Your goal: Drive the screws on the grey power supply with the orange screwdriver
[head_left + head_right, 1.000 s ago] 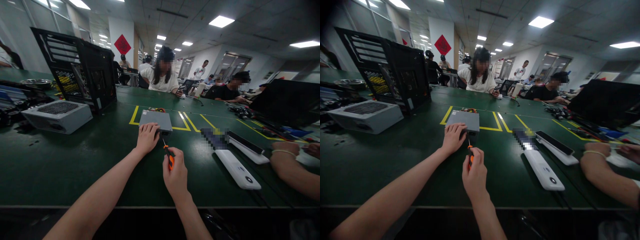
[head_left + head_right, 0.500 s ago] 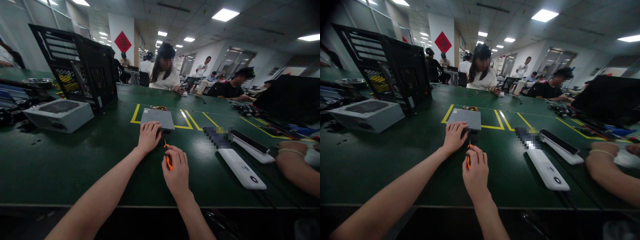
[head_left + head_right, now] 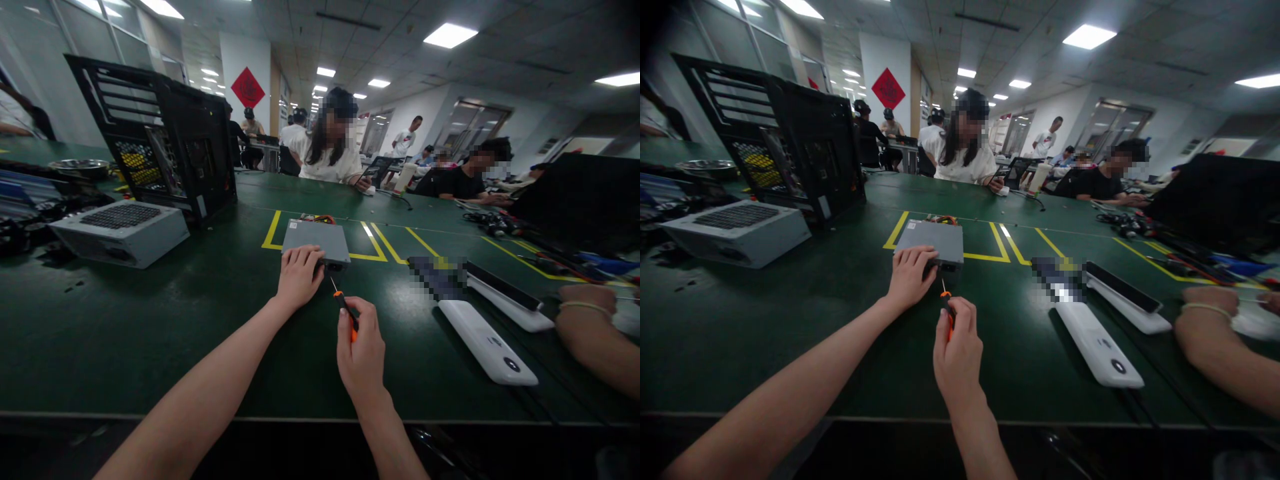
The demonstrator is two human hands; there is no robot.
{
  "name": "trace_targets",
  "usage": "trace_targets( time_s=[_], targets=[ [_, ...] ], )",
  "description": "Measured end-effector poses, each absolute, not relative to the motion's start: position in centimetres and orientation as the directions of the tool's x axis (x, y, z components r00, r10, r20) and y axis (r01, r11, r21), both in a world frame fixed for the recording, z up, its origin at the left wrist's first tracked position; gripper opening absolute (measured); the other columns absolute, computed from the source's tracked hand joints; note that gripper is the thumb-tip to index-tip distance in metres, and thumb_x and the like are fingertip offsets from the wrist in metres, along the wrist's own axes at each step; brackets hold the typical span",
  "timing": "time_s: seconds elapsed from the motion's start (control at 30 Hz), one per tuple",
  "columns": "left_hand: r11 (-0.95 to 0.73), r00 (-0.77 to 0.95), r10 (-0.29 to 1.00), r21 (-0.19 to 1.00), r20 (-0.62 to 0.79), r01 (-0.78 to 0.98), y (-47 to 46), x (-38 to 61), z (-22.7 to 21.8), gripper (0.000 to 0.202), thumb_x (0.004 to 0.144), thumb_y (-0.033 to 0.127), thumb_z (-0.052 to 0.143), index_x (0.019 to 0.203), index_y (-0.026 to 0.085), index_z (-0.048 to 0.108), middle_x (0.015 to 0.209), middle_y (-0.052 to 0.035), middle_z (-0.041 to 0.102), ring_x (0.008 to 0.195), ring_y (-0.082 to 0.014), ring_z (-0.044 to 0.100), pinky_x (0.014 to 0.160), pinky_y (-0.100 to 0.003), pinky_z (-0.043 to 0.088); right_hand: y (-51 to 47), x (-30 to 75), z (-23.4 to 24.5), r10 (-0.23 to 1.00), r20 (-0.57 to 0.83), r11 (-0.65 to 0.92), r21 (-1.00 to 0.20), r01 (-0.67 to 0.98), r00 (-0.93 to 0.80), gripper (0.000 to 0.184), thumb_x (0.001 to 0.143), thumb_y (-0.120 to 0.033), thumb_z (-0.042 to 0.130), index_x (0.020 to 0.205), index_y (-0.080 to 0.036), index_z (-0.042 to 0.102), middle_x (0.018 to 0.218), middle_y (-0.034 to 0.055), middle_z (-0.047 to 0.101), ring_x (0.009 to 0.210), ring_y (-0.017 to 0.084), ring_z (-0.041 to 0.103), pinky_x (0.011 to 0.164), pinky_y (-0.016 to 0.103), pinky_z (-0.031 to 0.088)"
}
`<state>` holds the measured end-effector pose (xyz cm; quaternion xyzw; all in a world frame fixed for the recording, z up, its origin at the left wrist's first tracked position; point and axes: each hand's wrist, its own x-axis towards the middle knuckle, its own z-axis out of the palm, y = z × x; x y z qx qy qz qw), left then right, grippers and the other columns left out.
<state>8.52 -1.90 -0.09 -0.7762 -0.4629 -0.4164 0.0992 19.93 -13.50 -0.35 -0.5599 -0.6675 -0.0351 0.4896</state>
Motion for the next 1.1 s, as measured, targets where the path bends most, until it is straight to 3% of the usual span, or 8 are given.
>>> trace_targets(
  time_s=[0.17, 0.33, 0.5, 0.67, 0.83, 1.0, 1.1],
  targets=[
    [-0.556, 0.227, 0.633, 0.231, 0.740, 0.799, -1.91, 8.55, -0.03, 0.024, 0.082, 0.023, 0.048, 0.106, 0.023, 0.052, 0.115, -0.0050, 0.055, 0.109, -0.0208, 0.045, 0.094, -0.039, 0.029, -13.46, 19.96, -0.41, 0.667, 0.744, 0.427, -0.345, 0.836, -0.034, 0.017, 0.082, -0.016, 0.047, 0.099, -0.018, 0.047, 0.102, 0.0090, 0.058, 0.088, 0.020, 0.056, 0.076, 0.037, 0.047],
    [-0.551, 0.222, 0.640, 0.238, 0.736, 0.800, -1.87, 8.60, -0.08, 0.024, 0.082, 0.024, 0.047, 0.105, 0.023, 0.052, 0.115, -0.0043, 0.055, 0.109, -0.0206, 0.045, 0.094, -0.038, 0.029, -13.56, 19.86, -0.25, 0.705, 0.703, 0.395, -0.495, 0.774, 0.090, 0.019, 0.085, -0.019, 0.041, 0.103, -0.016, 0.045, 0.100, 0.0108, 0.055, 0.092, 0.019, 0.057, 0.075, 0.033, 0.049],
    [-0.554, 0.223, 0.638, 0.238, 0.737, 0.798, -1.87, 8.58, -0.13, 0.024, 0.082, 0.024, 0.047, 0.105, 0.023, 0.051, 0.115, -0.0042, 0.055, 0.110, -0.0206, 0.045, 0.095, -0.038, 0.028, -13.44, 19.85, -0.31, 0.668, 0.743, 0.441, -0.346, 0.828, -0.045, 0.023, 0.080, -0.013, 0.045, 0.103, -0.018, 0.045, 0.107, 0.0103, 0.055, 0.097, 0.021, 0.054, 0.080, 0.039, 0.047],
    [-0.555, 0.223, 0.635, 0.235, 0.740, 0.798, -1.92, 8.57, -0.08, 0.024, 0.082, 0.023, 0.047, 0.105, 0.023, 0.052, 0.115, -0.0048, 0.055, 0.109, -0.0209, 0.045, 0.094, -0.039, 0.029, -13.55, 19.84, -0.21, 0.718, 0.691, 0.414, -0.525, 0.744, 0.087, 0.019, 0.085, -0.021, 0.042, 0.103, -0.018, 0.044, 0.108, 0.0111, 0.052, 0.100, 0.020, 0.054, 0.079, 0.037, 0.049],
    [-0.558, 0.225, 0.636, 0.239, 0.738, 0.795, -1.95, 8.60, -0.03, 0.025, 0.082, 0.023, 0.047, 0.106, 0.023, 0.052, 0.115, -0.0056, 0.055, 0.110, -0.0218, 0.045, 0.094, -0.040, 0.029, -13.54, 19.75, -0.24, 0.702, 0.712, 0.437, -0.435, 0.787, 0.004, 0.020, 0.081, -0.015, 0.044, 0.101, -0.019, 0.044, 0.108, 0.0102, 0.053, 0.101, 0.020, 0.053, 0.084, 0.039, 0.047],
    [-0.555, 0.218, 0.638, 0.245, 0.738, 0.795, -1.89, 8.64, -0.11, 0.025, 0.081, 0.022, 0.048, 0.106, 0.024, 0.052, 0.115, -0.0051, 0.055, 0.110, -0.0215, 0.045, 0.094, -0.040, 0.029, -13.49, 19.78, -0.21, 0.712, 0.694, 0.373, -0.507, 0.777, 0.111, 0.018, 0.084, -0.022, 0.042, 0.101, -0.018, 0.044, 0.101, 0.0098, 0.053, 0.094, 0.019, 0.056, 0.075, 0.035, 0.050],
    [-0.555, 0.214, 0.639, 0.249, 0.739, 0.794, -1.88, 8.64, -0.15, 0.024, 0.082, 0.022, 0.047, 0.105, 0.024, 0.052, 0.115, -0.0052, 0.055, 0.109, -0.0217, 0.045, 0.094, -0.040, 0.029, -13.49, 19.88, -0.37, 0.709, 0.705, 0.385, -0.422, 0.821, 0.030, 0.019, 0.082, -0.015, 0.042, 0.101, -0.018, 0.046, 0.100, 0.0087, 0.057, 0.090, 0.019, 0.057, 0.075, 0.035, 0.048]
  ],
)
